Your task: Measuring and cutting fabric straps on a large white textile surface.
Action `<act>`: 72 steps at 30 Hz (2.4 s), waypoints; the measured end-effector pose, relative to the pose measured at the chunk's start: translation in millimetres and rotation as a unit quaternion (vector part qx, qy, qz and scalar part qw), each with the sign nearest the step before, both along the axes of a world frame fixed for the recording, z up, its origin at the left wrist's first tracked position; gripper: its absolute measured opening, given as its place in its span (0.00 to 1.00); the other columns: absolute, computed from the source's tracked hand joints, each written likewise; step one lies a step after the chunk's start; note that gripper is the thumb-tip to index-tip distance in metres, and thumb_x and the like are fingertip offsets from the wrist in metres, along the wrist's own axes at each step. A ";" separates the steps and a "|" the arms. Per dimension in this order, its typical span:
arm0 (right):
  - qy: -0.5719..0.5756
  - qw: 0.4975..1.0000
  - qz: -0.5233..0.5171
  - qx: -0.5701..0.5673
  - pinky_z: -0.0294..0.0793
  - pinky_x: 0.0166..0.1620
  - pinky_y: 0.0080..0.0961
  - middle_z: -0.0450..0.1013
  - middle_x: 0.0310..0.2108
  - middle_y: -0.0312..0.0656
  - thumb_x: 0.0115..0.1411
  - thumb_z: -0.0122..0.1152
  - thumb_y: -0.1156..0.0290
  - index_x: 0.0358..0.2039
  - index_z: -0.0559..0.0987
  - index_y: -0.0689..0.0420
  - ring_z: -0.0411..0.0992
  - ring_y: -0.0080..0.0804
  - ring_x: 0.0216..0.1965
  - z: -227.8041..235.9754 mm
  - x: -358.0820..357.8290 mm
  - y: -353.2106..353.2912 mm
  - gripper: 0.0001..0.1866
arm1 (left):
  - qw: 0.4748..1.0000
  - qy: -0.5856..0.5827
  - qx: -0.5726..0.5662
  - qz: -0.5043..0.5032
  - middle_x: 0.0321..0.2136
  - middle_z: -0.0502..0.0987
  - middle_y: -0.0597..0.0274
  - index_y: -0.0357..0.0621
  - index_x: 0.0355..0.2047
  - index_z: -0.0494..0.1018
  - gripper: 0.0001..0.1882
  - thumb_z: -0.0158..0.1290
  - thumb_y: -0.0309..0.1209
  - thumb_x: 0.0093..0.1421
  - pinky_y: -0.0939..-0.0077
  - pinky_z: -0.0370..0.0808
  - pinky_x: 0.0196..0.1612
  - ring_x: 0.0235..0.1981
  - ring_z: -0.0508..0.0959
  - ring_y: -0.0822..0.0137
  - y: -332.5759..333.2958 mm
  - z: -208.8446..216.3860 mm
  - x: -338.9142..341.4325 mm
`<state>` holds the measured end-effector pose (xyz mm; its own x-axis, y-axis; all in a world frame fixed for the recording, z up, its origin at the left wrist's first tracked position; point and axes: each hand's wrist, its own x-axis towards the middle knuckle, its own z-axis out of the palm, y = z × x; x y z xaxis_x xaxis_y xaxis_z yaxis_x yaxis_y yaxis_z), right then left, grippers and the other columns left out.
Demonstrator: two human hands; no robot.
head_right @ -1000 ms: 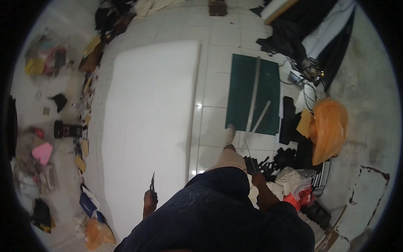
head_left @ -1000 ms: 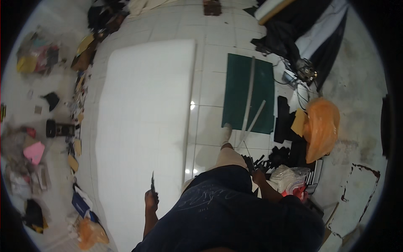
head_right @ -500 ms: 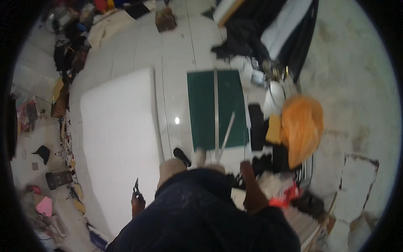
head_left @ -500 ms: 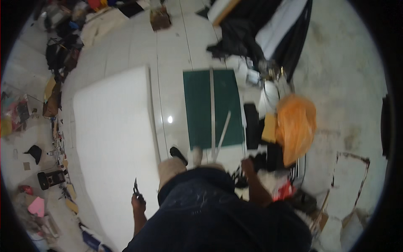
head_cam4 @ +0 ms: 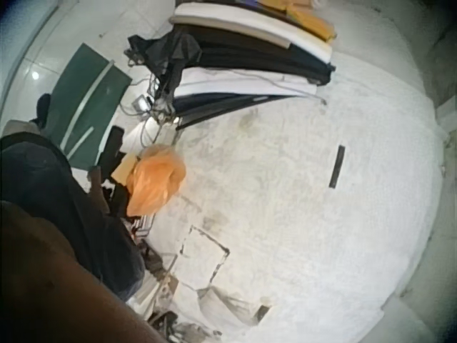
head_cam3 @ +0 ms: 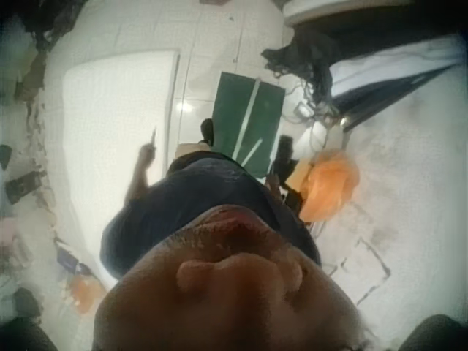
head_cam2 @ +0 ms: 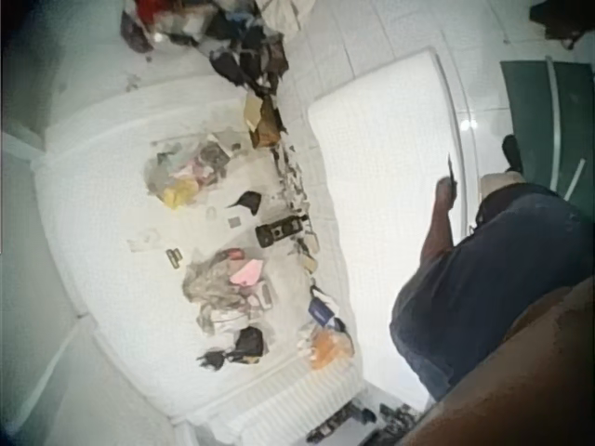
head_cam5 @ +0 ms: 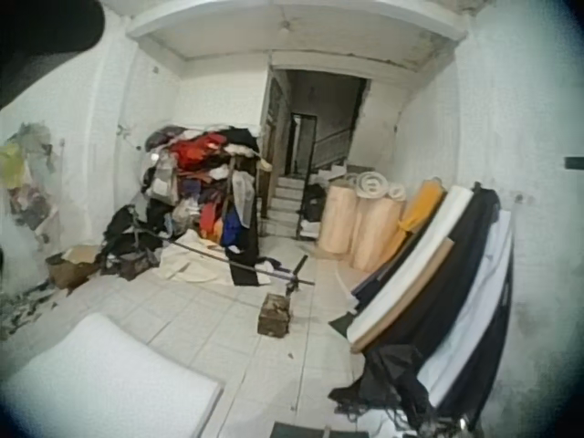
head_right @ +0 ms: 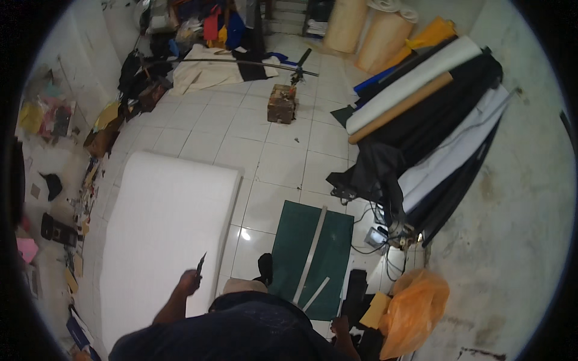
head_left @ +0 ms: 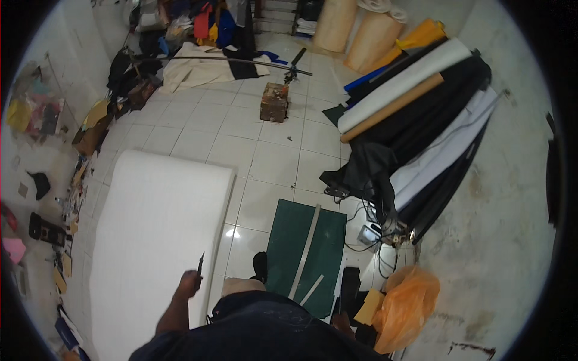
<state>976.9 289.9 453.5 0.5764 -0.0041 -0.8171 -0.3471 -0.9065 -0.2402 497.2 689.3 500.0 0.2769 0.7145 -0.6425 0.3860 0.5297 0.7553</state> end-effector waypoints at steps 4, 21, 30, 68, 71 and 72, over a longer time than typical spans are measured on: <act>0.021 0.980 -0.112 0.161 0.67 0.22 0.37 0.66 0.20 0.42 0.61 0.53 0.60 0.35 0.70 0.59 0.69 0.39 0.20 13.1 58.1 46.9 0.14 | 0.990 -0.082 -0.108 0.038 0.24 0.73 0.61 0.41 0.40 0.66 0.13 0.53 0.34 0.59 0.82 0.64 0.18 0.17 0.67 0.75 107.2 31.5 109.0; -0.238 0.869 0.277 0.335 0.66 0.25 0.31 0.68 0.19 0.41 0.67 0.46 0.58 0.40 0.68 0.59 0.69 0.31 0.20 55.2 269.2 438.2 0.15 | 0.963 -0.220 -0.143 0.067 0.32 0.74 0.56 0.48 0.48 0.62 0.18 0.52 0.27 0.57 0.82 0.64 0.25 0.24 0.68 0.74 231.0 97.1 425.4; -0.033 0.761 0.496 0.418 0.67 0.21 0.23 0.66 0.19 0.37 0.63 0.56 0.61 0.28 0.64 0.58 0.68 0.24 0.17 149.3 270.1 735.2 0.16 | 0.935 -0.285 -0.066 0.201 0.25 0.70 0.65 0.42 0.49 0.60 0.22 0.52 0.29 0.56 0.82 0.65 0.26 0.23 0.66 0.76 281.5 94.1 448.0; 0.450 0.304 0.838 0.058 0.71 0.17 0.24 0.67 0.22 0.39 0.55 0.68 0.62 0.30 0.60 0.55 0.71 0.27 0.20 121.7 -158.0 1141.8 0.22 | 0.723 -0.023 0.165 0.670 0.28 0.78 0.52 0.36 0.50 0.54 0.24 0.52 0.33 0.61 0.69 0.73 0.37 0.31 0.79 0.63 558.8 102.6 347.9; 0.405 0.255 0.876 0.061 0.71 0.23 0.23 0.66 0.21 0.37 0.56 0.67 0.64 0.27 0.60 0.54 0.69 0.26 0.20 140.1 -151.4 1137.8 0.21 | 0.660 0.026 0.144 0.737 0.28 0.78 0.51 0.36 0.47 0.56 0.22 0.53 0.34 0.60 0.69 0.73 0.38 0.33 0.80 0.61 572.2 89.5 375.5; 0.408 0.214 0.883 0.085 0.66 0.21 0.21 0.63 0.20 0.34 0.54 0.69 0.63 0.27 0.58 0.53 0.65 0.22 0.20 128.3 -147.7 1139.5 0.23 | 0.628 0.054 0.132 0.765 0.29 0.78 0.51 0.37 0.45 0.57 0.21 0.54 0.34 0.60 0.68 0.73 0.38 0.34 0.80 0.60 578.2 90.5 387.0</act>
<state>829.2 1429.4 581.7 -0.7801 -0.2984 -0.5499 0.5119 0.2011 -0.8352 884.2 1267.5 590.5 -0.8982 0.1770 -0.4025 -0.3662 0.2056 0.9076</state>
